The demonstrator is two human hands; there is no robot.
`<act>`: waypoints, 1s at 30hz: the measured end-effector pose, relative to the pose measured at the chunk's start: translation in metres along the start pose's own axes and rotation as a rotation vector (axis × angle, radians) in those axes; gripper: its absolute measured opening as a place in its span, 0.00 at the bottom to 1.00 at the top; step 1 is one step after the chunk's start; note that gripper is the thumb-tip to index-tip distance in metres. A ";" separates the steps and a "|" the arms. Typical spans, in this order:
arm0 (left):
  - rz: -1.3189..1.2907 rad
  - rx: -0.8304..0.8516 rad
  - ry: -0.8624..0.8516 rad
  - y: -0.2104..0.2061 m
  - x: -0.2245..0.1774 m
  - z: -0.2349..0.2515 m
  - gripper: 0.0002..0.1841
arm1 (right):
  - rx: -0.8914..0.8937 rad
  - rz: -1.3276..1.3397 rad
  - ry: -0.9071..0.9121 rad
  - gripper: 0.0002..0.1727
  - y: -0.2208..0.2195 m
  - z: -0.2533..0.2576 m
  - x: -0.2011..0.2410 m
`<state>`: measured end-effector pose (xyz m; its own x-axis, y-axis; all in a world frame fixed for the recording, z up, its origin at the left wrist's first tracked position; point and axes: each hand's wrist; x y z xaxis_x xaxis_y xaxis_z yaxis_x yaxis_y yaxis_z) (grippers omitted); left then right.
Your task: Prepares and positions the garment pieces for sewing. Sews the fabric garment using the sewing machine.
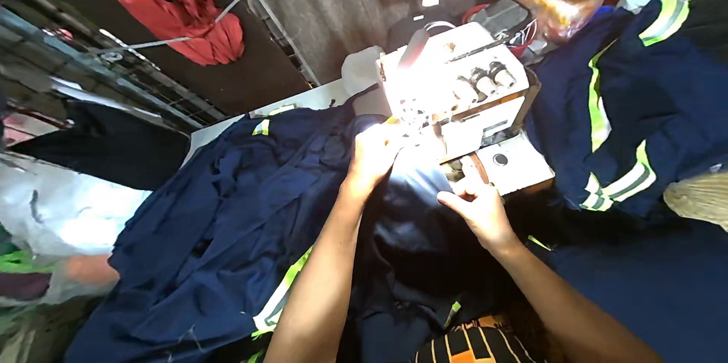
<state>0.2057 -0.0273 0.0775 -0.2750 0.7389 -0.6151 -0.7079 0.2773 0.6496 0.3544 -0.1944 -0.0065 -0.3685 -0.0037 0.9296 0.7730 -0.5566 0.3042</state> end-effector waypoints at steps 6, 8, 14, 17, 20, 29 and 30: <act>0.291 0.032 0.338 0.012 -0.009 -0.022 0.19 | -0.043 0.058 -0.062 0.17 -0.004 -0.006 -0.005; 0.228 -0.045 0.369 0.002 0.000 -0.030 0.16 | -0.055 0.089 -0.033 0.17 -0.009 0.001 -0.006; 0.099 -0.058 0.512 0.020 0.032 0.022 0.19 | -0.107 -0.010 0.006 0.17 -0.026 0.046 0.020; 0.179 -0.015 0.551 0.029 0.046 0.038 0.22 | -0.141 -0.048 0.058 0.14 -0.026 0.060 0.025; 0.308 -0.250 0.301 0.045 0.051 -0.024 0.26 | -0.041 -0.241 0.097 0.14 0.002 0.040 0.013; -0.903 -0.875 1.182 -0.052 0.010 -0.318 0.32 | 1.232 -0.875 0.063 0.25 -0.003 -0.063 0.013; -0.925 -0.654 1.165 -0.041 -0.009 -0.307 0.30 | 1.191 -0.627 0.220 0.21 -0.005 -0.068 0.012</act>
<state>0.0371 -0.2337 -0.0811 0.2774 -0.4475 -0.8502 -0.9591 -0.1808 -0.2178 0.3110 -0.2483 -0.0113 -0.8067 -0.2107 0.5521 0.3787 0.5329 0.7567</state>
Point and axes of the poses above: each hand's wrist, its own z-axis towards the middle knuckle, its own y-axis out of the back of the hand, x = y × z, and after that the axes turned 15 degrees about -z, right-handed
